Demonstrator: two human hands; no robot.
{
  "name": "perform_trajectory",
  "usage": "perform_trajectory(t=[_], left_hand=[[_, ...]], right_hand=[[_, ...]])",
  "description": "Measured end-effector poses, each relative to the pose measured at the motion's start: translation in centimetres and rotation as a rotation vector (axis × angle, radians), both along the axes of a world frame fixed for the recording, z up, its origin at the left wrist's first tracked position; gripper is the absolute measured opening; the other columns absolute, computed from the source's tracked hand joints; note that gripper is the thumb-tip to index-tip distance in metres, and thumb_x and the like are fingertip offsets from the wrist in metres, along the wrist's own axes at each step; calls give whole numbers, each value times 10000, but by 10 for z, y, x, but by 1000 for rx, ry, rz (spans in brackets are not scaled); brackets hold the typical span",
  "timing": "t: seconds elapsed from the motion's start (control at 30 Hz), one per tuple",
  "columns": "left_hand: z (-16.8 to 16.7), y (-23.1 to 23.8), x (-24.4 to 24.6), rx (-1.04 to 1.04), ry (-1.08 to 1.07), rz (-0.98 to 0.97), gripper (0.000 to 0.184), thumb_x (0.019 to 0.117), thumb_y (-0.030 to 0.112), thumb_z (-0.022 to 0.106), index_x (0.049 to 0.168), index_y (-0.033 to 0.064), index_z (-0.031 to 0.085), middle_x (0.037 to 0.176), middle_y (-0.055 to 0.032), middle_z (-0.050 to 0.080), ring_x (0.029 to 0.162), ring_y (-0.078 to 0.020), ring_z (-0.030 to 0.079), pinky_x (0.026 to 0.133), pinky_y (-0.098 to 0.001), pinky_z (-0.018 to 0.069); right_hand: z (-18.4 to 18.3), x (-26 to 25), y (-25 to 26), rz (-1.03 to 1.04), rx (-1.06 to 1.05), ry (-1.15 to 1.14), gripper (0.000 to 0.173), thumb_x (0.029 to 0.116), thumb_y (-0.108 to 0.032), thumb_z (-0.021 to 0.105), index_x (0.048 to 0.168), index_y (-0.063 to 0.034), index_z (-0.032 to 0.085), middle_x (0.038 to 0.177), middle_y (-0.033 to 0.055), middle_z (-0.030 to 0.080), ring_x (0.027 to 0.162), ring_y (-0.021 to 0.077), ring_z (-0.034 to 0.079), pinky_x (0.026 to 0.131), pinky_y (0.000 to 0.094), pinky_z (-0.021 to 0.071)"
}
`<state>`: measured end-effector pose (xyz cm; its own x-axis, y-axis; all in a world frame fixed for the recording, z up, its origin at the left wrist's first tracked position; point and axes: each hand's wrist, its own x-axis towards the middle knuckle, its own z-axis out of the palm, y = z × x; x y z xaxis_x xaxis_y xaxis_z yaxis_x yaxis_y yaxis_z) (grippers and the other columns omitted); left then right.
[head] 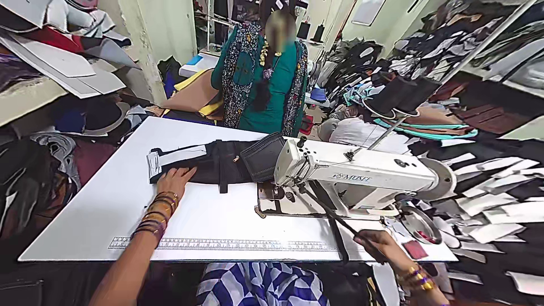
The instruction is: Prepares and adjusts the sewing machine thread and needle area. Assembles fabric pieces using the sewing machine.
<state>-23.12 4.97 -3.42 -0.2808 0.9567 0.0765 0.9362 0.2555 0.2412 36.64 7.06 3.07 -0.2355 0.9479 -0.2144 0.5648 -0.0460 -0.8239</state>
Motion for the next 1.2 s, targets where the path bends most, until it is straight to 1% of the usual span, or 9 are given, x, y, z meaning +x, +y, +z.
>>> perform_trajectory(t=[0.13, 0.27, 0.37, 0.47, 0.53, 0.63, 0.8, 0.97, 1.2], left_hand=[[62, -64, 79, -558, 133, -89, 352, 991, -52, 499, 1327, -121, 577, 1345, -375, 552, 1240, -563, 544, 973, -663, 461], [105, -84, 185, -1023, 69, -573, 306, 992, 139, 599, 1121, -133, 652, 1199, -349, 632, 1173, -520, 594, 949, -672, 455], [100, -49, 185, -809, -251, -704, 431, 1050, 310, 556, 979, -88, 706, 906, -238, 718, 868, -387, 698, 852, -614, 507], [65, -13, 161, -1, -394, -443, 411, 986, 394, 624, 1289, 131, 713, 1291, -176, 686, 1224, -394, 627, 1029, -633, 455], [22, 16, 150, 295, -373, -185, 604, 887, 417, 728, 1448, 234, 598, 1617, -286, 306, 1485, -546, 242, 1135, -708, 244], [-3, 41, 134, 61, -349, 54, 741, 918, 497, 707, 1574, 354, 394, 1658, -349, -11, 1511, -577, 88, 1172, -679, 191], [7, 61, 118, -32, -355, 187, 757, 973, 472, 658, 1618, 357, 279, 1593, -296, 333, 1450, -480, 348, 1118, -665, 279], [7, 45, 118, 13, -377, 191, 671, 995, 417, 644, 1590, 244, 386, 1551, -297, 396, 1418, -474, 394, 1129, -622, 309], [11, 20, 132, 9, -402, 303, 687, 948, 422, 711, 1551, 211, 458, 1497, -274, 465, 1388, -449, 434, 1120, -574, 351]], right_hand=[[-27, 34, -25, -245, 112, 38, 93, 921, -111, 641, 839, -76, 666, 506, -126, 530, 380, -53, 412, 371, 141, 336], [-39, 27, -10, -298, 162, -319, 203, 968, -144, 677, 931, 55, 678, 646, 59, 580, 514, 110, 498, 530, 324, 441], [-42, 4, 4, -199, 226, -549, 325, 940, -193, 718, 1004, 124, 694, 865, 314, 676, 829, 465, 660, 783, 661, 467], [-42, -14, 8, -166, 335, -734, 379, 903, -238, 745, 970, 132, 692, 968, 376, 672, 959, 566, 661, 807, 729, 467], [-41, -26, 6, -156, 340, -782, 355, 933, -195, 716, 1010, 150, 681, 1044, 398, 652, 1008, 570, 650, 834, 708, 475], [-33, -57, 1, -96, 367, -742, 369, 941, -81, 679, 1237, 136, 645, 1252, 411, 592, 1196, 560, 581, 1004, 675, 436], [-38, -137, -18, 25, 696, -440, 312, 890, -63, 692, 1176, 58, 720, 1199, 335, 662, 1135, 538, 622, 957, 653, 480], [-35, -65, -17, -270, 419, -629, 344, 923, -11, 654, 1242, 117, 653, 1245, 427, 580, 1213, 602, 537, 1015, 707, 404], [-33, -19, -22, -122, 175, -782, 493, 936, -331, 752, 1140, 112, 677, 1037, 365, 679, 1035, 549, 652, 903, 694, 462]])
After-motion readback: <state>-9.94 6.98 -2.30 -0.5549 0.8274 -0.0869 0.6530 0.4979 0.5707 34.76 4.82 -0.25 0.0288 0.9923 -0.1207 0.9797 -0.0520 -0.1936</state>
